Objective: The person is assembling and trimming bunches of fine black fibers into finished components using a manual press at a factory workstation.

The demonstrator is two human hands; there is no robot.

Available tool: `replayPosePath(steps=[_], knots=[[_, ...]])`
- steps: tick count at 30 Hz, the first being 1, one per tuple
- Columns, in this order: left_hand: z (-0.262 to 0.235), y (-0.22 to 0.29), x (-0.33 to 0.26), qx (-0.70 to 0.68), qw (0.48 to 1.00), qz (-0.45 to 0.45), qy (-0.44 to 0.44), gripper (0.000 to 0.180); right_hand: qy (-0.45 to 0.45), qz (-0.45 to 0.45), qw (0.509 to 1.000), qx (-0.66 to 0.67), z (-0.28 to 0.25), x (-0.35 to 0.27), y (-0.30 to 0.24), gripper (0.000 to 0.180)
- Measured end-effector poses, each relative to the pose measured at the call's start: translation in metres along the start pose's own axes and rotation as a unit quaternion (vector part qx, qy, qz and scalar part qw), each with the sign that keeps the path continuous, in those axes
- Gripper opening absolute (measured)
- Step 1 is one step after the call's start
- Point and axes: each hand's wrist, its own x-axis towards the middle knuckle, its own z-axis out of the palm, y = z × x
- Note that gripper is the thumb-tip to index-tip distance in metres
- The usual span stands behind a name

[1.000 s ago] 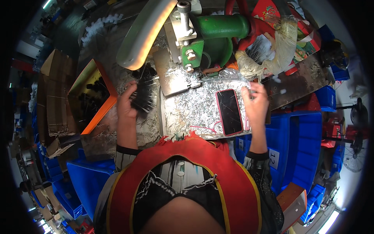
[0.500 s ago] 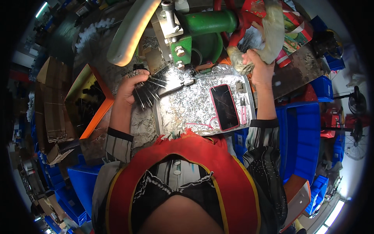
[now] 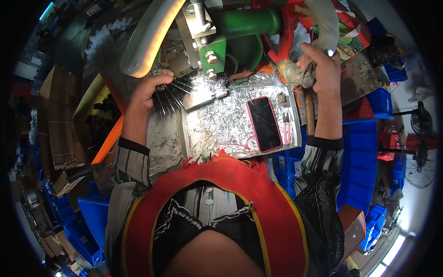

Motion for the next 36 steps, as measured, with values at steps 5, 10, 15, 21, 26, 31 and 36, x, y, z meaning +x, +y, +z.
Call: replayPosePath(steps=[5, 10, 15, 21, 26, 31, 36], knots=[[0.001, 0.003, 0.004, 0.008, 1.0, -0.019, -0.005, 0.02, -0.002, 0.002, 0.998, 0.061, -0.011, -0.006, 0.037, 0.017], [-0.005, -0.001, 0.002, -0.001, 1.0, -0.019, -0.004, 0.019, -0.004, 0.106, 0.994, 0.035, -0.009, 0.01, -0.006, 0.02], [-0.002, -0.001, -0.001, 0.011, 1.0, 0.01, 0.02, 0.018, -0.004, 0.011, 1.0, 0.02, 0.001, 0.011, -0.011, 0.02], [0.01, 0.01, -0.004, 0.036, 0.999, -0.014, -0.018, 0.016, 0.03, -0.22, 0.972, 0.082, 0.012, -0.009, 0.073, 0.014], [0.008, 0.016, -0.011, 0.085, 0.996, -0.007, -0.03, 0.016, 0.021, 0.002, 0.998, 0.058, 0.004, -0.004, 0.014, 0.025], [-0.001, -0.009, -0.007, -0.087, 0.995, -0.022, -0.044, 0.017, 0.04, 0.05, 0.998, 0.026, 0.003, -0.001, -0.002, 0.031], [0.014, -0.035, -0.015, -0.282, 0.959, -0.022, -0.007, 0.019, 0.04, 0.043, 0.998, 0.038, 0.004, -0.005, 0.004, 0.031]])
